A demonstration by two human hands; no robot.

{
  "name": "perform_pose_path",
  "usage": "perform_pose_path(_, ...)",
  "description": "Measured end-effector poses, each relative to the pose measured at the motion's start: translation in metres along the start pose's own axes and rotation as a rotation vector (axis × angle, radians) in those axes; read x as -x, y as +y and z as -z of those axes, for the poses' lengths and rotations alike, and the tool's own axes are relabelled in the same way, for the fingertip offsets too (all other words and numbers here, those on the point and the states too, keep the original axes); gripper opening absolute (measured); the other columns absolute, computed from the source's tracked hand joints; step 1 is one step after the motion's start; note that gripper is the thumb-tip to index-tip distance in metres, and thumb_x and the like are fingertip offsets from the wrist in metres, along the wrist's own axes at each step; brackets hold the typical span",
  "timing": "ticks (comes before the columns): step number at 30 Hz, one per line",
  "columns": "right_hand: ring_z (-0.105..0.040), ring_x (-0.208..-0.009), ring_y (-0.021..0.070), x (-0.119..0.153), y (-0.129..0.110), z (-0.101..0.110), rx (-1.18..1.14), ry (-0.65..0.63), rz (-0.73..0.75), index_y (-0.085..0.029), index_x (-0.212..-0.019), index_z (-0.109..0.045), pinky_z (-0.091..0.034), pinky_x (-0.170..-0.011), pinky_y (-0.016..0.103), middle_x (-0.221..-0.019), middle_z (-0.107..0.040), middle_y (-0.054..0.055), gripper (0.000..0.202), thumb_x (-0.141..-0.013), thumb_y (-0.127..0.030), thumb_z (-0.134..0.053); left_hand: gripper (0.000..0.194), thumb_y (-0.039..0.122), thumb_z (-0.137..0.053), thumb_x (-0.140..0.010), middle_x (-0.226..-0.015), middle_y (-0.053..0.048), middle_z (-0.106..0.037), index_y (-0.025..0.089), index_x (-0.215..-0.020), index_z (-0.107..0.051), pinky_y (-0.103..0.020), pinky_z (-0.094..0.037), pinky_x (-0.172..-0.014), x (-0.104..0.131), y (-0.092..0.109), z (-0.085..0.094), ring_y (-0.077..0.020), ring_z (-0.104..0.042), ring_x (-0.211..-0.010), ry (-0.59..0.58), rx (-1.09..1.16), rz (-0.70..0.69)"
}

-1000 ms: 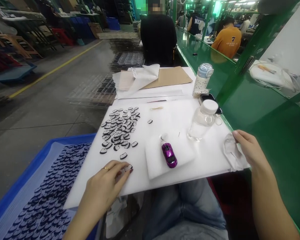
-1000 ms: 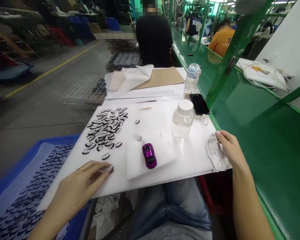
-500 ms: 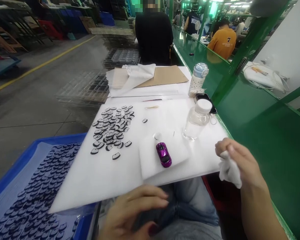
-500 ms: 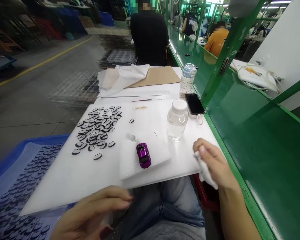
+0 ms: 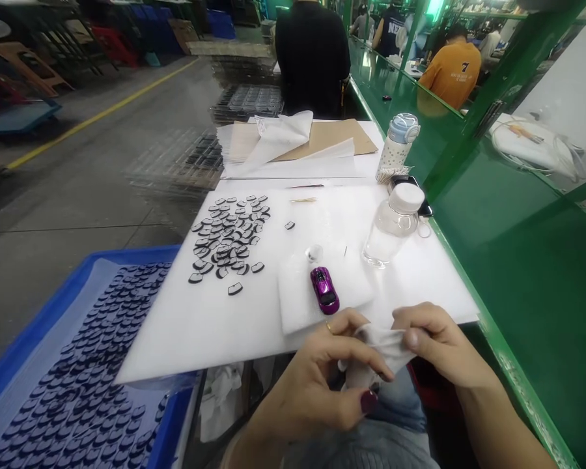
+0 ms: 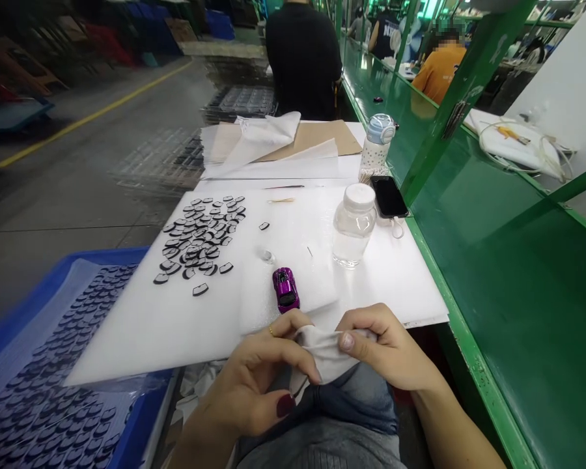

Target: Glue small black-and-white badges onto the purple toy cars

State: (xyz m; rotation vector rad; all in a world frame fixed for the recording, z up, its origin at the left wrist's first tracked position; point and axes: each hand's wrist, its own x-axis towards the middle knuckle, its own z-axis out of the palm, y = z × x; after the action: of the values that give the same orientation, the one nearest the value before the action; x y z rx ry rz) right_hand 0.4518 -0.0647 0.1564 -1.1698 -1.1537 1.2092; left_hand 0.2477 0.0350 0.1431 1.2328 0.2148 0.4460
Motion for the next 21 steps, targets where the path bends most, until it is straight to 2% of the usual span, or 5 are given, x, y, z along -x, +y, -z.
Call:
perform_pose_path(7,-0.060,-0.073,0.0179,0.004,0.012,-0.004,-0.140,0.169,-0.025,-0.020,-0.081,-0.065,-0.050,-0.066,0.030,-0.083,-0.064,0.005,0.035,-0.097,-0.050,-0.060,0.017,0.026,-0.080,-0.079,-0.121,-0.007,-0.062,0.029,-0.096,-0.085,-0.036,-0.049,-0.102,-0.002,-0.007,0.004,-0.0254,-0.061,-0.112,0.088,-0.071,-0.015)
perform_pose_path(10,-0.062,-0.074,0.0198,-0.002,-0.016,0.021,-0.055,0.601,0.136,-0.021,-0.083,-0.066,-0.054,-0.067,0.034,-0.084,-0.065,0.005,0.027,-0.097,-0.044,-0.060,0.015,0.028,-0.080,-0.081,-0.118,-0.008,-0.066,0.028,-0.095,-0.085,-0.039,-0.049,-0.105,0.006,-0.014,0.013,-0.0264,-0.061,-0.112,0.219,-0.152,-0.136)
perform_pose_path(14,-0.043,-0.054,0.0150,-0.040,-0.056,0.051,0.369,1.106,0.669,-0.024,-0.077,-0.057,-0.042,-0.055,0.032,-0.065,-0.044,-0.002,0.031,-0.098,-0.046,-0.062,0.016,0.036,-0.080,-0.085,-0.083,-0.007,-0.069,0.024,-0.094,-0.084,-0.031,-0.055,-0.074,0.016,-0.019,0.020,-0.0193,-0.063,-0.078,0.324,-0.034,-0.191)
perform_pose_path(18,-0.059,-0.091,0.0230,-0.084,-0.067,0.064,1.093,0.840,0.733,-0.024,-0.098,-0.066,-0.047,-0.085,0.039,-0.095,-0.062,0.009,0.023,-0.099,-0.047,-0.062,0.023,0.041,-0.085,-0.081,-0.076,-0.007,-0.069,0.020,-0.092,-0.085,-0.029,-0.053,-0.070,0.019,-0.019,0.017,-0.0176,-0.062,-0.073,0.434,0.072,-0.201)
perform_pose_path(21,-0.054,-0.122,0.0296,-0.101,-0.058,0.060,1.052,0.612,0.499,-0.023,-0.115,-0.066,-0.045,-0.105,0.047,-0.124,-0.061,0.013,0.031,-0.094,-0.045,-0.069,0.025,0.040,-0.087,-0.080,-0.077,-0.007,-0.071,0.018,-0.092,-0.084,-0.028,-0.054,-0.071,0.018,-0.017,0.010,-0.0166,-0.063,-0.073,0.458,0.139,-0.204)
